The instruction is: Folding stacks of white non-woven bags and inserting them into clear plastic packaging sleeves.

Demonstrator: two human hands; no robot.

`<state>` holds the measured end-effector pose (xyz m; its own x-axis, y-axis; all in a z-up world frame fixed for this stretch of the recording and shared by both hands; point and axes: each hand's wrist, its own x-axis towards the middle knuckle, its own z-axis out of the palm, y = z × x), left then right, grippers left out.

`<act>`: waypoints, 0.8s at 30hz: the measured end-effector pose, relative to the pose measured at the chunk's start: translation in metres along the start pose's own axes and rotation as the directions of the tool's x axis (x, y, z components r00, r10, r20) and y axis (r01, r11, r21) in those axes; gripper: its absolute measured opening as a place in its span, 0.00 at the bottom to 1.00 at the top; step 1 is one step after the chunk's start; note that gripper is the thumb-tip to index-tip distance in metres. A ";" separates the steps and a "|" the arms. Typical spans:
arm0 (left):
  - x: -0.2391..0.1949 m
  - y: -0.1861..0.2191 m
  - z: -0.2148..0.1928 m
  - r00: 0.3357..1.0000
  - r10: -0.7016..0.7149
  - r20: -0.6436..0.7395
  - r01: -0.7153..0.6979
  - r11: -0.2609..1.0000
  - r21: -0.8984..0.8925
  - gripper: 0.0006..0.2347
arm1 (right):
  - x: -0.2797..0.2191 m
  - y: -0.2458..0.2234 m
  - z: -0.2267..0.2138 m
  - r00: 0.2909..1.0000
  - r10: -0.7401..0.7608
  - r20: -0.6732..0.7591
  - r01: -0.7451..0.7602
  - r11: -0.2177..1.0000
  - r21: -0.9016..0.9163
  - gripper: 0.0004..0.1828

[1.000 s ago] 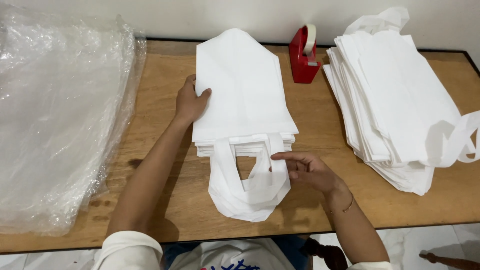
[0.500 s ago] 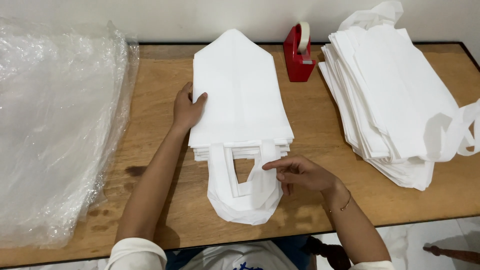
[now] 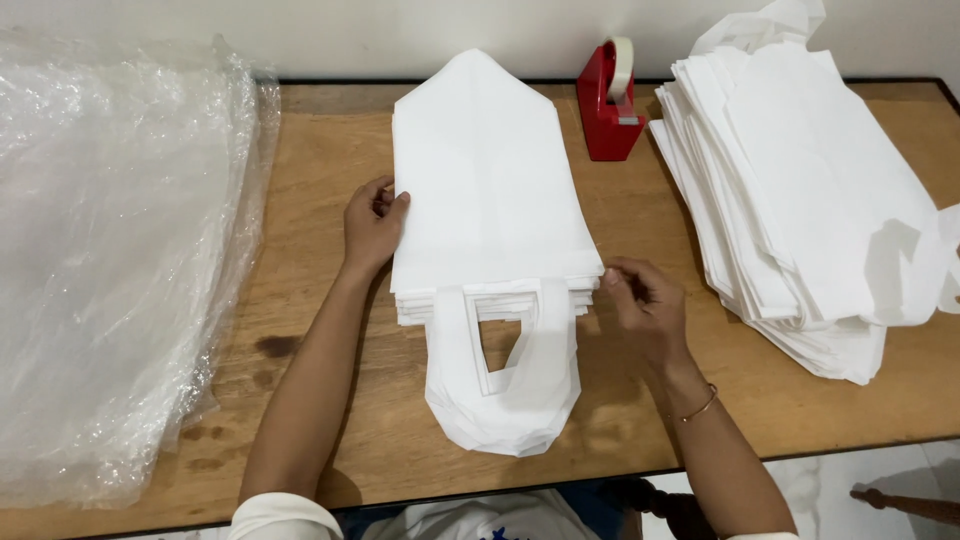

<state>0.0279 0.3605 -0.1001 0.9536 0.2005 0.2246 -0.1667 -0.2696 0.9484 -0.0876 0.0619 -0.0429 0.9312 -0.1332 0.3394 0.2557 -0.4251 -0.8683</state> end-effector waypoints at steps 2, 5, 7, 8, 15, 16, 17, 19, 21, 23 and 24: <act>0.002 -0.004 0.000 1.000 0.014 0.001 -0.014 1.000 0.011 0.14 | 0.004 -0.002 0.002 0.999 -0.004 0.044 0.006 0.999 -0.046 0.11; 0.002 -0.005 0.000 1.000 0.029 0.005 -0.029 1.000 0.003 0.14 | 0.008 0.004 0.006 0.990 -0.038 0.138 0.054 0.993 -0.109 0.16; 0.001 -0.004 0.000 0.999 0.031 0.010 -0.031 0.999 -0.013 0.13 | 0.009 0.009 0.010 0.980 -0.069 0.188 0.094 0.988 -0.125 0.16; 0.000 -0.002 -0.001 1.000 0.022 0.021 -0.021 0.999 -0.027 0.14 | 0.007 0.009 0.012 0.980 -0.040 0.194 0.069 0.987 -0.148 0.15; 0.001 0.000 0.000 0.999 0.004 0.042 -0.003 1.000 -0.023 0.15 | 0.010 -0.001 0.014 0.975 0.072 0.212 -0.039 0.987 -0.158 0.16; 0.002 -0.001 0.000 0.999 0.005 0.046 -0.004 1.000 -0.021 0.15 | 0.011 -0.002 0.014 0.975 0.075 0.209 -0.042 0.987 -0.157 0.16; 0.003 -0.003 0.000 0.999 0.003 0.052 -0.002 1.000 -0.024 0.16 | 0.011 -0.002 0.014 0.970 0.095 0.223 -0.060 0.985 -0.161 0.16; 0.004 -0.005 0.000 0.998 0.001 0.061 0.001 1.000 -0.026 0.16 | 0.011 0.000 0.014 0.965 0.119 0.235 -0.081 0.983 -0.164 0.17; 0.003 -0.006 -0.001 0.999 -0.007 0.049 0.007 1.000 -0.015 0.16 | 0.011 0.002 0.014 0.971 0.061 0.229 -0.027 0.988 -0.149 0.17; 0.002 -0.003 -0.001 0.999 -0.013 0.047 0.014 1.000 -0.021 0.16 | 0.011 0.003 0.014 0.972 0.050 0.232 -0.016 0.989 -0.148 0.17; 0.001 -0.001 0.000 0.999 -0.018 0.044 0.019 0.999 -0.030 0.17 | 0.012 0.003 0.014 0.972 0.037 0.234 -0.003 0.989 -0.148 0.16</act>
<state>0.0293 0.3613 -0.1010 0.9666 0.1636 0.1975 -0.1558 -0.2375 0.9588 -0.0725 0.0712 -0.0468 0.9750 0.0642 0.2125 0.2121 -0.5522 -0.8063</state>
